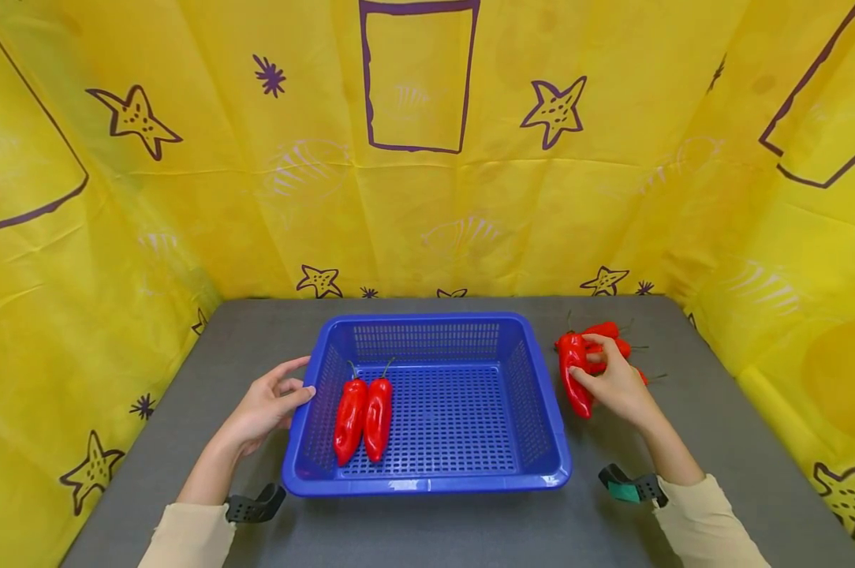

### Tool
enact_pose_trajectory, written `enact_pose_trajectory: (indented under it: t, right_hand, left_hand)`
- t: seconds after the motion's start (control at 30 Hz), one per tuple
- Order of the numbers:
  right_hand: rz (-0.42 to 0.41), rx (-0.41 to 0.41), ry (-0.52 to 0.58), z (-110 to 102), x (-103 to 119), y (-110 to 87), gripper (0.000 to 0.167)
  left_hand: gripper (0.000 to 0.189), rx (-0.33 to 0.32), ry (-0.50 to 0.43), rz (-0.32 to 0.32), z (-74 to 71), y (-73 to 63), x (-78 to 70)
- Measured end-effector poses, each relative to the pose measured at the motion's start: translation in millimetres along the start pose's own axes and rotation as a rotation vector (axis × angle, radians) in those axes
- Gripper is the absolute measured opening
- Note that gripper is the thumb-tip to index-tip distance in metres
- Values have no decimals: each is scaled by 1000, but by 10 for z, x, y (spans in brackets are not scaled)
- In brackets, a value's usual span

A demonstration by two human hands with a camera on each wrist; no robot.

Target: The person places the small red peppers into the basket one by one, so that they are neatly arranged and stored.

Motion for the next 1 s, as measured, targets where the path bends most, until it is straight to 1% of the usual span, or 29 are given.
enact_pose_trajectory:
  t: [0.1,0.33,0.6,0.7,0.83,0.9,1.0]
  right_hand:
    - [-4,-11,-30,-51,39,11,62]
    - [10,3,-79,-139,147,39,63]
    - [-16,-14,-145,-243,372,86,67]
    - [-23,1,-120,-251,441,116,68]
    - [-34,36,-47,-236,525,159,70]
    - [-37,47,-11,-220,573,176,71]
    - [-39,56,12,-190,653,196,71]
  left_hand:
    - [68,-2,1,-2,-5,6,1]
    - [68,0,3,-8,-10,3,-13]
    - [69,-9,39,-12,-12,-9,-28]
    - [68,-17,39,-16,-10,-6,-22]
    - [68,-21,36,-14,-5,5,-15]
    - [67,-18,33,-9,-5,9,-15]
    - [67,-11,31,-2,-8,6,-19]
Point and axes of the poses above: each hand's wrist, its own y-axis towards the middle knuckle, its own z-axis out of the palm, x = y × z, the point moved 4 cm from there along y, towards the middle knuckle, and after that the axes turned 9 degrees about x, right-handed, at the moved point
